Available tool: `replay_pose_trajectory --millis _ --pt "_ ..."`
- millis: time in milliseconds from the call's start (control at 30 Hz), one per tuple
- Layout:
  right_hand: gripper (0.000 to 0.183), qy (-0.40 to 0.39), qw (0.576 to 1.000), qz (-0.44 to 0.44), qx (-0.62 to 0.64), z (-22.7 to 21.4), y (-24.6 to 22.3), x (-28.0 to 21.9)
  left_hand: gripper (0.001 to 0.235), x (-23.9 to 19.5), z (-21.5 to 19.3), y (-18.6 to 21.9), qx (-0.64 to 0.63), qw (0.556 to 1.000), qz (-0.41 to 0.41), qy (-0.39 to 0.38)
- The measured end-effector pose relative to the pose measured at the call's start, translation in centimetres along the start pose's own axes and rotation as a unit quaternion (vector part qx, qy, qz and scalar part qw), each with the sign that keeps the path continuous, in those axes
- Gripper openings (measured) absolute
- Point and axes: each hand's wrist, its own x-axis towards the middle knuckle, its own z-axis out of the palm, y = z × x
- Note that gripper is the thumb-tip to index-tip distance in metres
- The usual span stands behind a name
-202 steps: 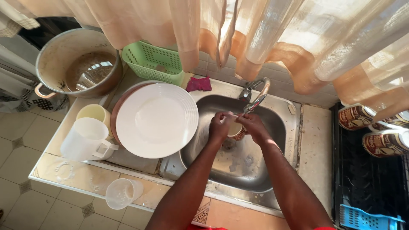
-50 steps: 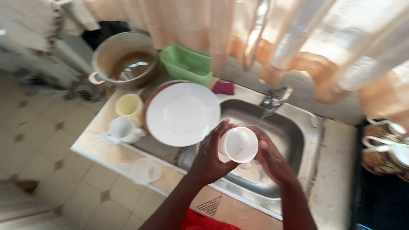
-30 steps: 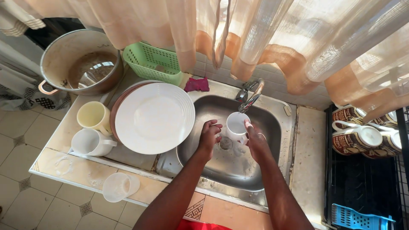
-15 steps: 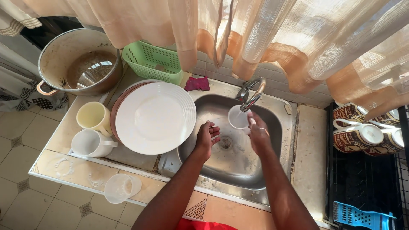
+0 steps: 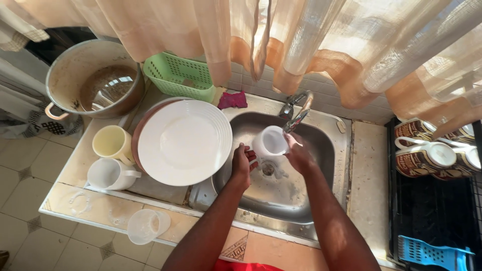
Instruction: Rinsing a ceramic mug under a running faucet in a kitchen sink
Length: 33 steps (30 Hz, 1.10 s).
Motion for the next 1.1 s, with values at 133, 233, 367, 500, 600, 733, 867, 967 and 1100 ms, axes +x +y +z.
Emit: replay_pose_trajectory --millis 133,233,367,500,600,733,867,967,1100 --pt "0.061 0.02 0.996 -0.01 0.091 -1.2 -3.8 0.4 0.05 -0.1 -0.3 0.4 -0.006 1.0 -0.007 0.011" --pt "0.049 0.047 0.976 -0.007 0.211 -2.4 -6.5 -0.7 0.052 0.1 0.0 -0.1 -0.006 1.0 -0.004 0.004" --pt "0.036 0.09 0.916 -0.028 0.391 -4.5 -9.4 -1.6 0.051 -0.2 0.0 0.5 -0.006 1.0 0.005 0.008" --pt "0.076 0.083 0.979 -0.169 0.074 7.9 4.5 4.4 0.047 -1.3 0.2 1.2 -0.012 1.0 0.006 0.007" --pt "0.063 0.046 0.924 -0.134 0.355 3.3 0.0 2.9 0.048 -0.1 -0.3 0.0 -0.019 1.0 0.0 0.009" --pt "0.052 -0.024 0.7 -0.042 0.713 -0.7 -5.2 1.5 0.049 -1.8 0.1 1.2 -0.027 1.0 -0.007 0.007" --pt "0.049 -0.15 0.59 0.035 0.793 -3.8 -6.2 0.5 0.048 -1.0 0.1 0.6 -0.021 1.0 -0.001 0.001" --pt "0.051 -0.095 0.603 0.026 0.792 -3.5 -7.2 -0.1 0.047 -1.1 0.1 0.8 -0.025 1.0 -0.002 0.004" --pt "0.048 -0.049 0.896 0.02 0.44 1.3 -0.5 1.9 0.048 -0.3 -0.3 0.1 -0.013 1.0 0.001 -0.003"
